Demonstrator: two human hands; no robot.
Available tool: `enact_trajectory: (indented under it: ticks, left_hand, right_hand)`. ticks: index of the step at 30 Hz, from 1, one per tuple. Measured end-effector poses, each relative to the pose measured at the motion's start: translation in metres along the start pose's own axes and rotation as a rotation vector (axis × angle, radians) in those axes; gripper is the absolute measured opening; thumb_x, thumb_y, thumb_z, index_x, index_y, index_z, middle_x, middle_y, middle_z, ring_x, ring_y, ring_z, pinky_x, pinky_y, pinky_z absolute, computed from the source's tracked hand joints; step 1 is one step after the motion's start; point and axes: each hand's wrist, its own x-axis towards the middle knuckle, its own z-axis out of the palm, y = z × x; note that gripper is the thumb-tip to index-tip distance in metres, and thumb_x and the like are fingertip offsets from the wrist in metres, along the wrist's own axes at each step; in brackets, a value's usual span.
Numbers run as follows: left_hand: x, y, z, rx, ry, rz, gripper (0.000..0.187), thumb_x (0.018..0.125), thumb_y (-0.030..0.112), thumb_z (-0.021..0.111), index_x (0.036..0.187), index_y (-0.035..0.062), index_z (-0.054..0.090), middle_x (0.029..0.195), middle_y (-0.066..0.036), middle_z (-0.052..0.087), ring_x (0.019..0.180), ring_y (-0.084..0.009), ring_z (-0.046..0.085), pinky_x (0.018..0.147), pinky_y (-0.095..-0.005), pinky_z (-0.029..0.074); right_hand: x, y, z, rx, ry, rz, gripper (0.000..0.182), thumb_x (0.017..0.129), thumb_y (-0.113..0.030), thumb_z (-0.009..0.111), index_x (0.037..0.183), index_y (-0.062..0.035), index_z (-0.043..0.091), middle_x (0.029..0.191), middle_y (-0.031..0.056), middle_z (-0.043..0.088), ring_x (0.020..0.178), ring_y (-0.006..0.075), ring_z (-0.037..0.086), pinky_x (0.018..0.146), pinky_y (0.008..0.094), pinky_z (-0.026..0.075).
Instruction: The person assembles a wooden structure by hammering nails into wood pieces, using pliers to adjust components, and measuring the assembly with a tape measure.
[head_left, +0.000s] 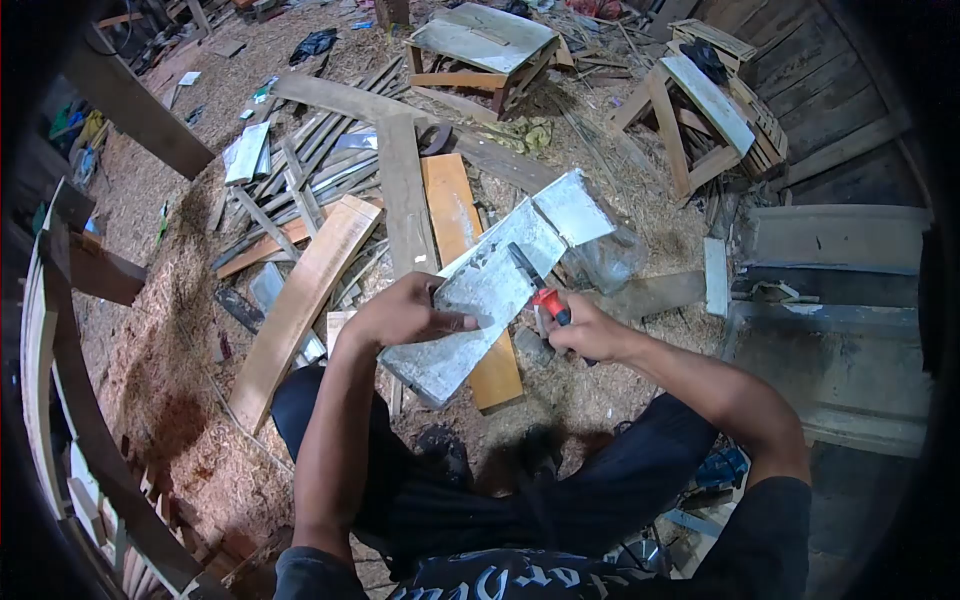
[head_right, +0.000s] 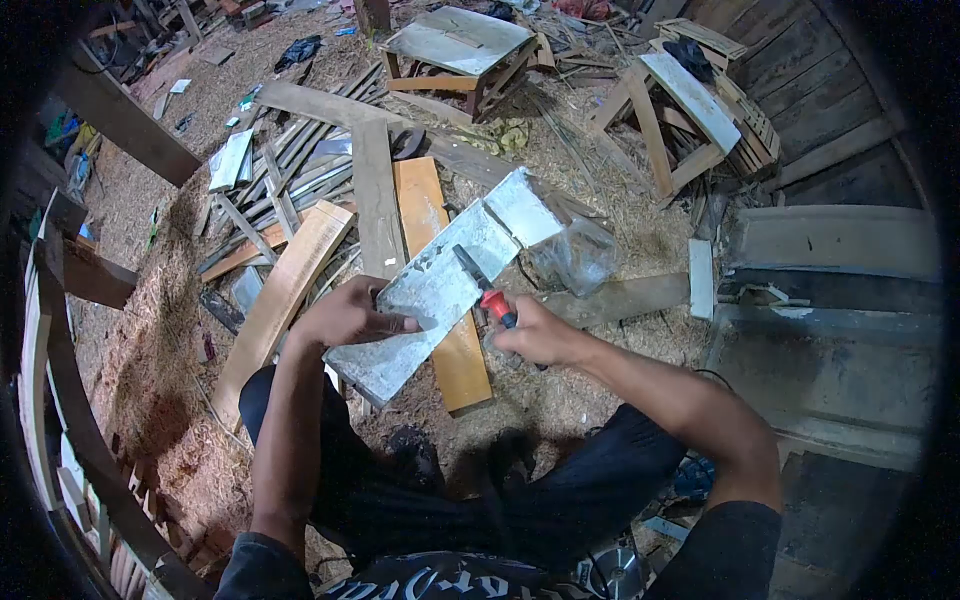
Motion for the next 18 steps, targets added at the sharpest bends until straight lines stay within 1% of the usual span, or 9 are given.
enact_trajectory:
  ticks: [2,4,5,7,10,11,12,16,18]
  left_hand:
    - [0.004,-0.005,0.000,0.018,-0.030,0.016,0.032,0.082,0.025,0.082,0.098,-0.0009,0.072,0.069,0.003,0.062,0.057,-0.0043,0.048,0.050,-0.0247,0.035]
    - [0.009,-0.004,-0.004,0.001,-0.075,0.015,0.033,0.082,0.023,0.082,0.103,-0.0004,0.071,0.072,0.004,0.063,0.058,-0.0028,0.047,0.049,-0.0233,0.033]
    - [0.007,-0.005,-0.003,0.025,-0.085,-0.013,0.033,0.082,0.023,0.083,0.103,-0.0004,0.071,0.071,0.004,0.063,0.057,-0.0027,0.047,0.049,-0.0234,0.033]
    - [0.007,0.004,-0.004,0.080,-0.091,-0.044,0.033,0.081,0.022,0.083,0.102,-0.0003,0.071,0.069,0.005,0.063,0.056,-0.0026,0.047,0.049,-0.0234,0.033]
    - [0.009,0.001,-0.001,0.114,-0.096,-0.034,0.034,0.082,0.032,0.082,0.095,0.0019,0.073,0.057,0.004,0.054,0.051,-0.0055,0.044,0.047,-0.0271,0.032]
    - [0.008,0.001,-0.003,0.110,-0.092,-0.032,0.034,0.082,0.032,0.083,0.095,0.0018,0.072,0.057,0.005,0.053,0.050,-0.0052,0.043,0.046,-0.0272,0.032]
    - [0.009,0.004,0.000,0.099,-0.093,-0.024,0.034,0.082,0.032,0.083,0.094,0.0018,0.072,0.056,0.005,0.052,0.050,-0.0050,0.043,0.046,-0.0272,0.032]
    - [0.008,-0.011,-0.003,-0.004,-0.095,0.016,0.036,0.081,0.032,0.084,0.094,0.0017,0.072,0.056,0.006,0.051,0.049,-0.0044,0.042,0.046,-0.0269,0.031]
    - [0.012,-0.009,-0.009,0.062,-0.097,-0.032,0.034,0.081,0.024,0.083,0.101,-0.0003,0.071,0.071,0.004,0.062,0.058,-0.0030,0.048,0.051,-0.0238,0.035]
  right_hand:
    - [0.005,0.031,-0.004,0.115,-0.029,-0.038,0.018,0.077,-0.002,0.060,0.092,-0.0058,0.052,0.077,0.0007,0.050,0.062,0.0078,0.046,0.054,0.0265,0.037]
    - [0.000,0.023,0.001,0.223,0.008,-0.024,0.017,0.077,-0.002,0.059,0.090,-0.0079,0.049,0.076,0.0003,0.048,0.061,0.0081,0.045,0.053,0.0266,0.036]
    - [-0.005,0.024,0.009,0.293,0.023,-0.007,0.017,0.077,-0.001,0.058,0.089,-0.0089,0.048,0.075,0.0002,0.048,0.060,0.0083,0.045,0.053,0.0267,0.036]
    - [-0.007,0.030,0.011,0.397,-0.045,-0.020,0.019,0.077,0.000,0.056,0.091,-0.0099,0.046,0.075,0.0000,0.046,0.060,0.0084,0.044,0.053,0.0262,0.035]
    - [-0.016,0.035,0.022,0.590,-0.089,0.014,0.023,0.077,0.002,0.053,0.093,-0.0116,0.043,0.077,0.0001,0.045,0.061,0.0081,0.042,0.052,0.0256,0.034]
    - [-0.016,0.035,0.026,0.663,-0.092,0.030,0.024,0.077,0.002,0.053,0.093,-0.0123,0.043,0.078,0.0001,0.045,0.061,0.0080,0.041,0.052,0.0255,0.034]
    - [-0.013,0.040,0.027,0.739,-0.178,0.008,0.028,0.076,0.003,0.051,0.096,-0.0138,0.042,0.080,-0.0006,0.043,0.061,0.0073,0.038,0.052,0.0249,0.032]
    - [-0.008,0.044,0.034,1.013,-0.333,0.033,0.029,0.075,0.005,0.049,0.095,-0.0148,0.042,0.080,-0.0019,0.041,0.061,0.0071,0.039,0.052,0.0240,0.031]
    - [-0.008,0.041,0.032,1.072,-0.383,0.051,0.030,0.074,0.005,0.049,0.094,-0.0153,0.041,0.079,-0.0027,0.039,0.061,0.0068,0.038,0.051,0.0234,0.030]
